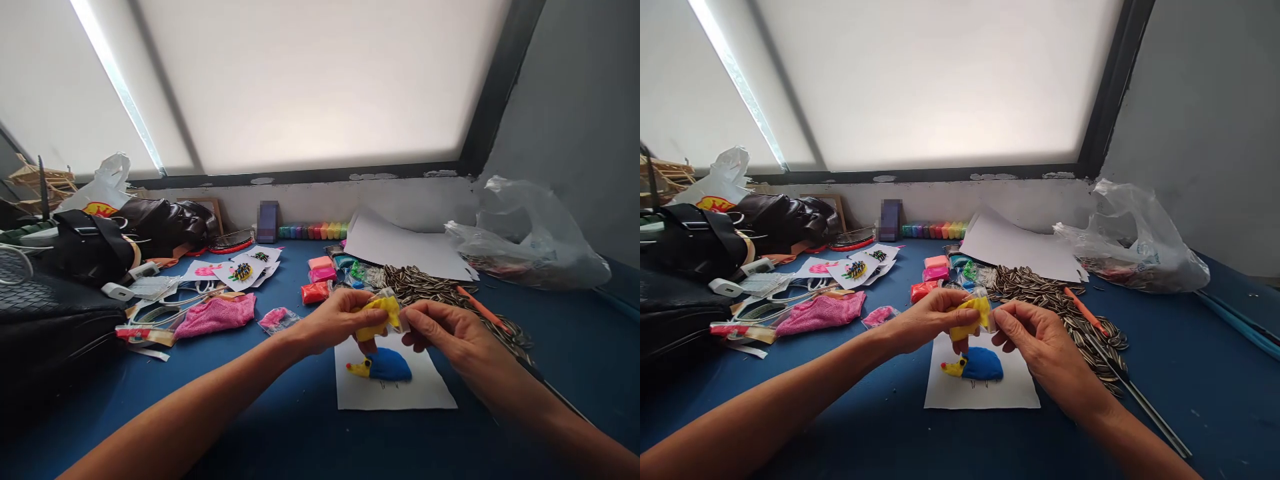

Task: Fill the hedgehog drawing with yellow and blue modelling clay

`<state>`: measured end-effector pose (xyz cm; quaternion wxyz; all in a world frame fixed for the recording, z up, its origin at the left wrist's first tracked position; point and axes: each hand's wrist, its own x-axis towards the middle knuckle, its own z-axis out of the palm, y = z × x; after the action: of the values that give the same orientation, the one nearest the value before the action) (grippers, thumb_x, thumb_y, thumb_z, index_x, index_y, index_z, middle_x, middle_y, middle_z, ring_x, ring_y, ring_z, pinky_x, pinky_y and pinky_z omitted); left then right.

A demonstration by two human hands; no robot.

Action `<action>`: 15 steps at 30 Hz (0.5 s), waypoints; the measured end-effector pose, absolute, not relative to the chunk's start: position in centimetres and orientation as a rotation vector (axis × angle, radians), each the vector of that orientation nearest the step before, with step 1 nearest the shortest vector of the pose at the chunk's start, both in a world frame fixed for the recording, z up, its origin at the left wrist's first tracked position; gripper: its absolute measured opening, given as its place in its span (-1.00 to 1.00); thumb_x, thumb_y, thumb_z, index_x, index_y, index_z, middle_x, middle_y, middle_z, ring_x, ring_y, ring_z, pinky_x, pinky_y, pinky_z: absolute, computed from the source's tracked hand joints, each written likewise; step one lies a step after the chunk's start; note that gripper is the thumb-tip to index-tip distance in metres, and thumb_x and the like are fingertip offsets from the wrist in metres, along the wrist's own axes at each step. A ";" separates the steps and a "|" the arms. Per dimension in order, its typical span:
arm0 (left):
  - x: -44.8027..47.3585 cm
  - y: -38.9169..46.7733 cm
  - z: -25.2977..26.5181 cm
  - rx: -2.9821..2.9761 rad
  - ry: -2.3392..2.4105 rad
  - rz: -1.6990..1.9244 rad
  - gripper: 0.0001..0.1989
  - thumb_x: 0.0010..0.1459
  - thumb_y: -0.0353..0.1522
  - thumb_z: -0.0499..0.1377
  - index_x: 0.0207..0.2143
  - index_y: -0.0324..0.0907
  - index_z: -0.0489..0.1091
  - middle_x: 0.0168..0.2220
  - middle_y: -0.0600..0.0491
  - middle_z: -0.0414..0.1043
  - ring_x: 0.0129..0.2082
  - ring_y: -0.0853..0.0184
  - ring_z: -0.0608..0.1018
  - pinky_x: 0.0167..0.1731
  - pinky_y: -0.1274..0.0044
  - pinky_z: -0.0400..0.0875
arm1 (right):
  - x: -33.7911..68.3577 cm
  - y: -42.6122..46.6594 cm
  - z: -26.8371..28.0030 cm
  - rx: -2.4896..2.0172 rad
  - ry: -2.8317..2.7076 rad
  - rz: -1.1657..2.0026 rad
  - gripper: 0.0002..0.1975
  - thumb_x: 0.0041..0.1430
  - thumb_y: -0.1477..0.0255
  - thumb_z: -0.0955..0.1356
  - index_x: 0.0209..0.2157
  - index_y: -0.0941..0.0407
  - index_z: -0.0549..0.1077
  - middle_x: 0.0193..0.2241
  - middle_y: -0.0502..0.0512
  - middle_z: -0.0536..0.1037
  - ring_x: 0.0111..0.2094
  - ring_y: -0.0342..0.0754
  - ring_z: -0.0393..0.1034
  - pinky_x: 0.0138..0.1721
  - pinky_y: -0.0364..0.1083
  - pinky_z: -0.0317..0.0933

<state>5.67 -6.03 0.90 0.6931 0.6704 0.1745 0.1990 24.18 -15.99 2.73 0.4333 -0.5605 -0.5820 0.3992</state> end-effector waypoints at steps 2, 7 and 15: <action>5.7 -6.1 0.9 1.506 0.379 0.438 -0.58 0.18 -0.08 0.25 -0.23 -0.30 0.44 -0.35 0.03 0.46 -0.50 0.46 0.55 -0.42 0.60 0.50 | 24.2 -16.0 2.8 -1.398 -1.444 1.017 -0.60 0.14 0.01 0.38 -0.34 0.08 0.55 -0.39 0.06 0.55 -0.32 -0.05 0.43 -0.25 -0.11 0.33; 5.8 -6.3 1.1 1.524 0.398 0.433 -0.56 0.15 -0.05 0.26 -0.25 -0.29 0.43 -0.38 0.06 0.44 -0.52 0.46 0.54 -0.45 0.60 0.49 | 24.3 -16.0 2.8 -1.422 -1.431 1.000 -0.58 0.10 -0.02 0.40 -0.34 0.08 0.56 -0.45 0.04 0.53 -0.36 -0.06 0.40 -0.28 -0.12 0.32; 5.8 -6.6 1.1 1.555 0.475 0.490 -0.55 0.12 -0.03 0.27 -0.26 -0.27 0.41 -0.37 0.06 0.46 -0.58 0.45 0.53 -0.64 0.66 0.39 | 24.0 -16.0 3.0 -1.435 -1.444 0.989 -0.57 0.04 -0.03 0.42 -0.37 0.08 0.56 -0.47 0.04 0.50 -0.39 -0.05 0.38 -0.30 -0.08 0.30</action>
<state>5.84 -6.56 1.14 0.6607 0.6874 0.2100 0.2166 24.05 -16.02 2.96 0.4251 -0.5738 -0.5775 0.3956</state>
